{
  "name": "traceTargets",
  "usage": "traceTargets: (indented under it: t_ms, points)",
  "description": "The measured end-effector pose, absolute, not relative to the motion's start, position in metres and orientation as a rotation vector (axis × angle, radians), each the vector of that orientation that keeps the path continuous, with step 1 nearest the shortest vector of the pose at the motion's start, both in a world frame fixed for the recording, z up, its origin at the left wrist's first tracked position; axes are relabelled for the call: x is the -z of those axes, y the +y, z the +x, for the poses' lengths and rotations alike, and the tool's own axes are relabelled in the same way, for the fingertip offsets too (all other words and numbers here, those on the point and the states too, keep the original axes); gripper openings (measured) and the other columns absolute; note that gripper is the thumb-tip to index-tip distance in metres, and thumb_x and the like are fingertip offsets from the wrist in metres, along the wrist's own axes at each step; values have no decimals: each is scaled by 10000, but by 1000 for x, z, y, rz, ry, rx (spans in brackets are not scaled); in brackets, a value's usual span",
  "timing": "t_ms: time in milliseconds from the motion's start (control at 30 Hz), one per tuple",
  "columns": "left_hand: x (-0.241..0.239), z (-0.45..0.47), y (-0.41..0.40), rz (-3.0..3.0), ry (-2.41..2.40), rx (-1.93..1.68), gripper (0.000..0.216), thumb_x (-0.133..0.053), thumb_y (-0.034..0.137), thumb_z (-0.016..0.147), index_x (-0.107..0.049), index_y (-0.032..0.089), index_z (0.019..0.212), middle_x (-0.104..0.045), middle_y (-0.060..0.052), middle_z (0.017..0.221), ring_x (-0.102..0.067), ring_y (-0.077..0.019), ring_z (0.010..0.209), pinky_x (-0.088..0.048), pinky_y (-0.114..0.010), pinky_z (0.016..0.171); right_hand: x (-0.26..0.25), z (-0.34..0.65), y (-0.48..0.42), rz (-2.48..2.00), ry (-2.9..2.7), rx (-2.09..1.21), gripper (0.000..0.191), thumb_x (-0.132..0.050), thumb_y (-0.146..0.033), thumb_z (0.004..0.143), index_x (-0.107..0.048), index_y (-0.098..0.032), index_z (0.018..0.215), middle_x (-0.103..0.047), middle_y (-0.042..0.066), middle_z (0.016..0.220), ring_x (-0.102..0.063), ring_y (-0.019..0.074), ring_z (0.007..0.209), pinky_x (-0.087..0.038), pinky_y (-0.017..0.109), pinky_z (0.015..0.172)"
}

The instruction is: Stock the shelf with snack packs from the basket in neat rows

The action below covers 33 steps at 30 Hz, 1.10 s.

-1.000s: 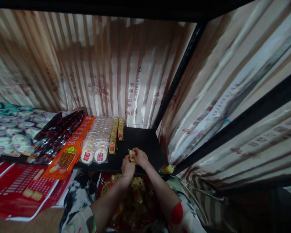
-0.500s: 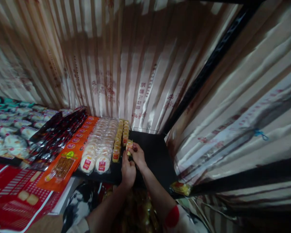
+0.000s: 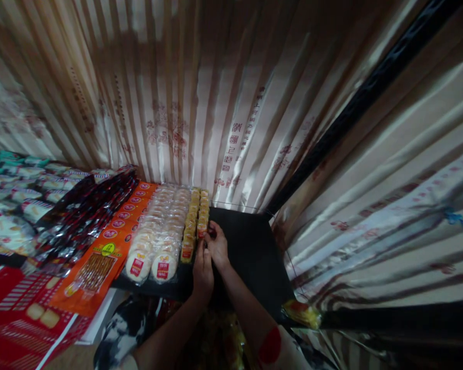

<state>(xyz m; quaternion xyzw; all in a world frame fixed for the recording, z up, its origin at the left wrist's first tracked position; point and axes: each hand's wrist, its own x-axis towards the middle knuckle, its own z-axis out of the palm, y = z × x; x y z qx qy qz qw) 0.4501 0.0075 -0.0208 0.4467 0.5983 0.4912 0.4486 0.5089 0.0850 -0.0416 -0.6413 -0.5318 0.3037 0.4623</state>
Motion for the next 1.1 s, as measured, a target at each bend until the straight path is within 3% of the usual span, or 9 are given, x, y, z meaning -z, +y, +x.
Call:
traceTargets:
  t_ms: [333, 500, 700, 867, 1100]
  points:
    - [26, 450, 13, 1148, 1477, -1248, 500, -235, 327, 896, -454, 85, 1275, -436, -124, 1376, -345, -168, 1305, -236, -291, 1104, 45, 509, 85, -1551, -1398, -789, 390, -522, -229, 772, -558, -197, 1158, -597, 61, 1142, -593, 153, 957, -469, 281, 885]
    - [22, 446, 9, 1208, 1536, -1195, 458, -252, 292, 896, -469, 118, 1259, -445, -93, 1374, -360, -145, 1294, -239, -268, 1099, 35, 514, 68, -1645, -1386, -772, 462, -511, -207, 772, -498, -203, 1233, -572, 65, 1193, -574, 159, 1008, -470, 281, 886]
    - [10, 457, -14, 1310, 1645, -1092, 369, -349, 221, 858, -543, 149, 1163, -519, -94, 1301, -436, -162, 1233, -295, -298, 1075, 19, 535, 3, -1736, -1365, -629, 378, -423, -211, 824, -538, -176, 1182, -588, 85, 1164, -581, 155, 975, -485, 266, 843]
    - [-3, 482, -46, 1394, 1576, -878, 322, -408, 141, 810, -607, 186, 1059, -627, -59, 1144, -548, -171, 1096, -394, -302, 995, -4, 570, -63, -1808, -1620, -368, 333, -407, -178, 820, -612, -174, 1082, -623, 86, 1107, -523, 198, 1065, -397, 351, 975]
    - [-21, 517, -79, 1613, 1236, -745, 430, -432, 70, 761, -572, 191, 1150, -618, -37, 1173, -565, -145, 1074, -392, -275, 1005, -24, 621, -139, -1792, -1564, -290, 306, -360, -233, 859, -613, -188, 1025, -651, 81, 1020, -591, 193, 962, -450, 343, 901]
